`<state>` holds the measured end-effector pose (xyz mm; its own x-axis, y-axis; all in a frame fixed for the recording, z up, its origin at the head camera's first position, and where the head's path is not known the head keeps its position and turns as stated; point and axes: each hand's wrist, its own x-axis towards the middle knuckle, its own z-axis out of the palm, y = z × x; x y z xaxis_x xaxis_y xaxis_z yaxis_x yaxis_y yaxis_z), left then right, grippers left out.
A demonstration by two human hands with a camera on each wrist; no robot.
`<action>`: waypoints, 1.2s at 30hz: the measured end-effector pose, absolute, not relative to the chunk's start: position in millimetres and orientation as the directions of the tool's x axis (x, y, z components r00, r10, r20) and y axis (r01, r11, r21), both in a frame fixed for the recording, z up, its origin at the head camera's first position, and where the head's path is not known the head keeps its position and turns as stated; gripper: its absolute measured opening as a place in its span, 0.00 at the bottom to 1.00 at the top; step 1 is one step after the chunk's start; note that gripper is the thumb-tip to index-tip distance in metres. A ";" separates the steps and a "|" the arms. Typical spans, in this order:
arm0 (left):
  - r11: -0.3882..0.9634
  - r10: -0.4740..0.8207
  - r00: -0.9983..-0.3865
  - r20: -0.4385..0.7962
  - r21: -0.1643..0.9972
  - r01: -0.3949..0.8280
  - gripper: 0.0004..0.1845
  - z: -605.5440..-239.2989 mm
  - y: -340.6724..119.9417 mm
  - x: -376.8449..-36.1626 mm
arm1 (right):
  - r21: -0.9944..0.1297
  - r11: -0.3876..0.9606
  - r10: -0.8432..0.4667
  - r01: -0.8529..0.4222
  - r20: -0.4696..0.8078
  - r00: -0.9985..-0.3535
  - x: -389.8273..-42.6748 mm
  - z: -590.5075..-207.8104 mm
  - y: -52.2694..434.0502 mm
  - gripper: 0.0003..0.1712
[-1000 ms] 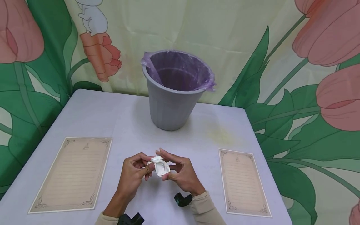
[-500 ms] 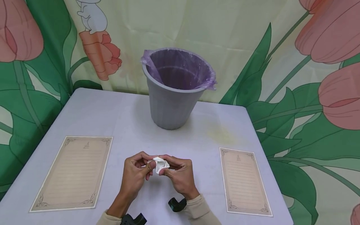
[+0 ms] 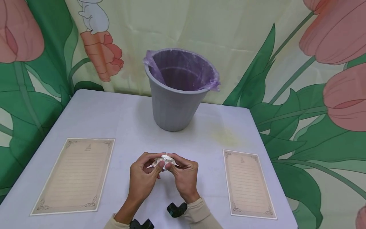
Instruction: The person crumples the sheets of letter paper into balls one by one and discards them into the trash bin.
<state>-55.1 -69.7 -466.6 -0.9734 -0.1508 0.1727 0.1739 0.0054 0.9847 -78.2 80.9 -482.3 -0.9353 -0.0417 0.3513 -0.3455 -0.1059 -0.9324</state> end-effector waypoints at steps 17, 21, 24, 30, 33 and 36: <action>0.057 -0.125 -0.966 0.226 0.974 0.221 0.22 -471.0 -73.5 -49.5 | -0.976 -0.072 -0.387 -0.206 0.218 -0.896 -90.1 -467.9 109.4 0.27; 0.064 -0.115 -0.953 0.279 0.960 0.273 0.22 -471.4 -73.8 -49.3 | -0.974 -0.101 -0.488 -0.202 0.226 -0.843 -98.5 -473.5 116.3 0.38; 0.064 -0.131 -0.943 0.306 0.952 0.300 0.22 -470.3 -70.7 -49.9 | -0.966 -0.128 -0.494 -0.222 0.257 -0.831 -99.9 -477.3 117.5 0.40; 0.060 -0.184 -0.937 0.297 0.955 0.291 0.19 -471.3 -64.8 -49.3 | -0.925 -0.106 -0.370 -0.365 0.377 -0.849 -93.2 -481.4 107.2 0.27; 0.055 -0.211 -0.931 0.299 0.954 0.294 0.18 -474.1 -62.9 -49.9 | -0.917 -0.106 -0.308 -0.385 0.399 -0.864 -88.7 -482.5 98.9 0.23; 0.049 -0.243 -0.922 0.301 0.953 0.298 0.16 -476.6 -60.8 -51.6 | -0.917 -0.121 -0.245 -0.380 0.399 -0.884 -84.9 -483.6 91.2 0.21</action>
